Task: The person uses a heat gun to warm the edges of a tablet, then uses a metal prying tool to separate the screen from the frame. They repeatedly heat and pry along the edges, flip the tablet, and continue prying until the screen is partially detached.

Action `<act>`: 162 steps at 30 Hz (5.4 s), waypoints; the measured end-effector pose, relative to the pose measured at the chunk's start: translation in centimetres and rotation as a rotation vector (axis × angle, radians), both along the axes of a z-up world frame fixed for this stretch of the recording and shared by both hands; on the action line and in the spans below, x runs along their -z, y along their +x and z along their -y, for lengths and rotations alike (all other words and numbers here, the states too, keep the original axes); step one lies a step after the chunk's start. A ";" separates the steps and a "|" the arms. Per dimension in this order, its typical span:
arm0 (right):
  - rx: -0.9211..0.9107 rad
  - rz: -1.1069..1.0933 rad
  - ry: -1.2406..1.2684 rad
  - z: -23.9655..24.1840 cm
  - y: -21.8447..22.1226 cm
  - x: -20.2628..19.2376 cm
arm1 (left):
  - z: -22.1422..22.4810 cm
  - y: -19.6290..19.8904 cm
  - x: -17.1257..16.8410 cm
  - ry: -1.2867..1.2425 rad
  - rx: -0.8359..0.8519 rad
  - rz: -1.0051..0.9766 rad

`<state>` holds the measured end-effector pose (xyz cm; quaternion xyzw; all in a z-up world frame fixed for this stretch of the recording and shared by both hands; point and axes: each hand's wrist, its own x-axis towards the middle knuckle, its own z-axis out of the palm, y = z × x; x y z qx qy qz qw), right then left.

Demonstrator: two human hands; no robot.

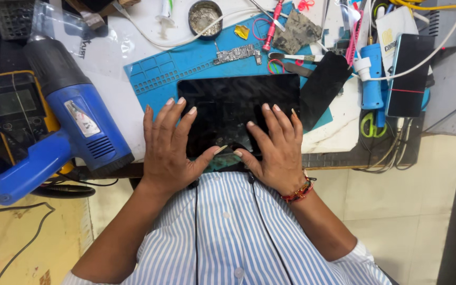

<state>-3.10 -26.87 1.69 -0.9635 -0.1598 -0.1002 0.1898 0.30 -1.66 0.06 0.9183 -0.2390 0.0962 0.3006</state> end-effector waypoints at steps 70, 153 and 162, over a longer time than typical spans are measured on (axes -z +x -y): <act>0.309 0.309 0.332 3.5 -3.1 0.1 | -13.6 -3.3 -8.3 0.787 -0.462 -0.057; -0.143 0.009 0.843 -5.3 15.5 -6.6 | -2.4 3.8 1.9 -0.574 -0.274 -0.114; -0.372 0.179 0.560 -12.0 14.7 -8.3 | -2.9 3.6 2.7 -0.964 -0.240 -0.159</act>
